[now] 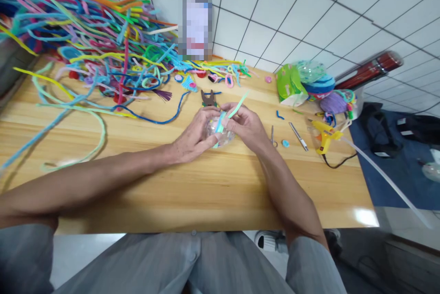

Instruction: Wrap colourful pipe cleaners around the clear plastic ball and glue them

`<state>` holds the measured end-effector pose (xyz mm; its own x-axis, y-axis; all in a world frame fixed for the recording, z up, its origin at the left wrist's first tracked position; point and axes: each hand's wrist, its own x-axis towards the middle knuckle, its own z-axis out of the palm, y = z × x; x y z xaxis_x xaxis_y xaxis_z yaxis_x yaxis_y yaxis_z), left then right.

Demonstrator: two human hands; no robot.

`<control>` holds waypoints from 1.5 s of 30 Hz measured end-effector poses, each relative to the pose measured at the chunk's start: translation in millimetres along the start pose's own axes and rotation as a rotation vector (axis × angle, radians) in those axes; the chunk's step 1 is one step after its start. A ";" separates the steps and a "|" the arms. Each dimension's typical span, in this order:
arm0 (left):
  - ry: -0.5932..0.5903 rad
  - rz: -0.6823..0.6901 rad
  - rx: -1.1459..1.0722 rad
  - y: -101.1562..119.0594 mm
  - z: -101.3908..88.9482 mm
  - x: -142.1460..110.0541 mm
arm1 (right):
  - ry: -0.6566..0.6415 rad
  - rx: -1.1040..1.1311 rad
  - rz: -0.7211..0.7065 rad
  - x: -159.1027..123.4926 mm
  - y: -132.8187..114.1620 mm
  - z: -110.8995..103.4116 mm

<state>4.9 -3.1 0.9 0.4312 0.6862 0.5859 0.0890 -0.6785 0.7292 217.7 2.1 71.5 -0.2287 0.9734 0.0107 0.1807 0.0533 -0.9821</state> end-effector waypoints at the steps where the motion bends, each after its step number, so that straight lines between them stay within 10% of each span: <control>1: 0.000 0.019 -0.001 0.1 -0.5 0.6 | -0.003 0.011 -0.003 0.0 -0.7 -0.1; 45: -0.063 0.070 0.126 7.8 -11.9 1.0 | -0.138 -0.007 -0.093 0.9 -2.0 -8.0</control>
<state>-4.6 -4.5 11.3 0.4958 0.6205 0.6076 0.1671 -0.7547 0.6344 224.8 4.7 75.0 -0.3736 0.9246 0.0748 0.1595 0.1435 -0.9767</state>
